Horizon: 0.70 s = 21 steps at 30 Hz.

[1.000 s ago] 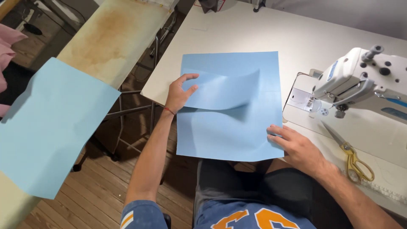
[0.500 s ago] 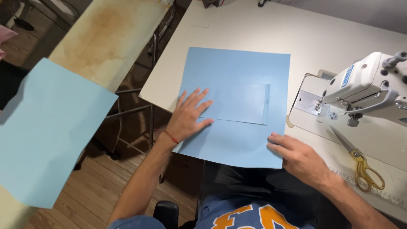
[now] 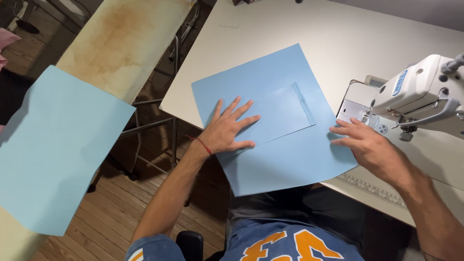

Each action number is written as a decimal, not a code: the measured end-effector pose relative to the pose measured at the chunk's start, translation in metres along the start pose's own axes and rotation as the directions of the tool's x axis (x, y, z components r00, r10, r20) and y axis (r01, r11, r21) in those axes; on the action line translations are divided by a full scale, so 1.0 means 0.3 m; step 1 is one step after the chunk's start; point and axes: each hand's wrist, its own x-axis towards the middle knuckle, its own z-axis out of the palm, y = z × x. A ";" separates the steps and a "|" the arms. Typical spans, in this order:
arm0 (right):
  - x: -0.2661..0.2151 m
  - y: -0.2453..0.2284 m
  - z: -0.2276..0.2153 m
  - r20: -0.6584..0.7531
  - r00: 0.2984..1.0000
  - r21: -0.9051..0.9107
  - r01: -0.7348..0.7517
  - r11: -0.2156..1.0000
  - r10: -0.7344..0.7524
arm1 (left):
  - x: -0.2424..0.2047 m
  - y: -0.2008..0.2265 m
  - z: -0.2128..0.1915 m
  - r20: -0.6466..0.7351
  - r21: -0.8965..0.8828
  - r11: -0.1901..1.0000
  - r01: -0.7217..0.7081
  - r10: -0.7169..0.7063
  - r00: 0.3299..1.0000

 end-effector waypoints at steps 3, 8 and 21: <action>-0.008 -0.080 -0.062 0.124 0.951 0.405 -0.308 0.861 0.282 | -0.016 0.000 0.016 -0.008 0.013 1.000 0.014 -0.014 1.000; -0.005 -0.114 -0.011 0.078 0.994 -0.027 -0.074 0.997 0.076 | -0.006 -0.019 -0.023 0.039 -0.010 1.000 0.017 -0.016 0.999; 0.003 -0.366 0.037 -0.017 0.964 -0.365 0.241 0.899 -0.265 | 0.089 0.250 0.053 -0.085 0.488 0.794 0.362 -0.369 0.925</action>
